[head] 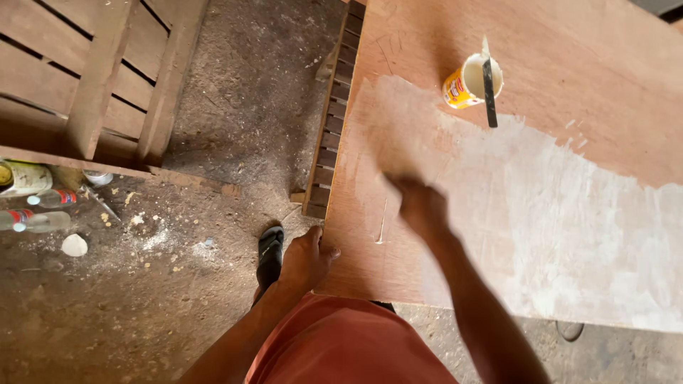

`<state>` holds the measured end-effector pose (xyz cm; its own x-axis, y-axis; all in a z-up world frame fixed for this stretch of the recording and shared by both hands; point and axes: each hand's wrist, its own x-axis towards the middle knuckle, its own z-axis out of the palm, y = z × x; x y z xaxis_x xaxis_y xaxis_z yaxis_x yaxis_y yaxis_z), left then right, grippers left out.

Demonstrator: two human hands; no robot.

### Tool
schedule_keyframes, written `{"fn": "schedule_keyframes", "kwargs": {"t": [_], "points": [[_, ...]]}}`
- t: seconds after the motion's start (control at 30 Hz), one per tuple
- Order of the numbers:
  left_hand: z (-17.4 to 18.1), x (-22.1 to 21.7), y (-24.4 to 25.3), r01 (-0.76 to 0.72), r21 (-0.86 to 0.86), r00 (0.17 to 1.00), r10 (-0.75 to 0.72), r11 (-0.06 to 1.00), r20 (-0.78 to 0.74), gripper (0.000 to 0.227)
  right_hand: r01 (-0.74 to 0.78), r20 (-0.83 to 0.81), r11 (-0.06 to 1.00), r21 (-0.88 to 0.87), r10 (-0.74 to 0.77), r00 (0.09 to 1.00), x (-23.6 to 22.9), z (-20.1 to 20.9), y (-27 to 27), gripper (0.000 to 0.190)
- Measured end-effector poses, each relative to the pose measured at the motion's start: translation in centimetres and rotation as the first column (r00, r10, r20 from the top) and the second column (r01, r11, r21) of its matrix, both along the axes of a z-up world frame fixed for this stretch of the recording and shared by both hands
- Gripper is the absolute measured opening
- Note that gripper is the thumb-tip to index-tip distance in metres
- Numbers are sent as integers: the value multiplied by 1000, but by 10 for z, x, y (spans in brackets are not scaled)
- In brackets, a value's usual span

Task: The person uses a putty knife and a spatula to apply putty from a cup onto a plywood board. They spread the substance across the surface and use a sanding block on the treated area.

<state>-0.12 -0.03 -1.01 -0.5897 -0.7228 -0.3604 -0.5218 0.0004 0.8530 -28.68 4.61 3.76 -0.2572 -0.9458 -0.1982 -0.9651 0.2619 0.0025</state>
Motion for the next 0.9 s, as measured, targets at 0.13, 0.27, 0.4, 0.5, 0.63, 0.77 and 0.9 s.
{"fn": "schedule_keyframes", "kwargs": {"t": [0.13, 0.27, 0.4, 0.5, 0.63, 0.77, 0.9], "points": [[-19, 11, -8, 41, 84, 993, -31, 996, -116, 29, -149, 32, 989, -6, 149, 988, 82, 26, 89, 63], [-15, 28, -11, 127, 180, 987, -106, 975, -121, 29, 74, -21, 997, -29, -74, 997, 56, 38, 92, 41], [-10, 42, -1, 201, 157, 979, -191, 967, -77, 32, 284, -98, 928, -241, -315, 944, -49, 56, 31, 24], [-7, 45, 8, 177, 182, 984, -172, 967, -42, 30, 318, -193, 944, -90, -330, 924, -27, 42, 9, 29], [-3, 54, 25, 54, 219, 998, -45, 974, -46, 30, 228, 63, 966, 121, -237, 969, 77, 40, 55, 55], [-1, 55, 31, 14, 319, 993, 24, 948, -115, 24, -144, 30, 973, -178, 151, 988, 142, 68, 140, 51], [-8, 67, 43, -21, 325, 991, 63, 946, -121, 21, 548, 366, 834, 59, -529, 766, 128, 97, 195, 34]]}}
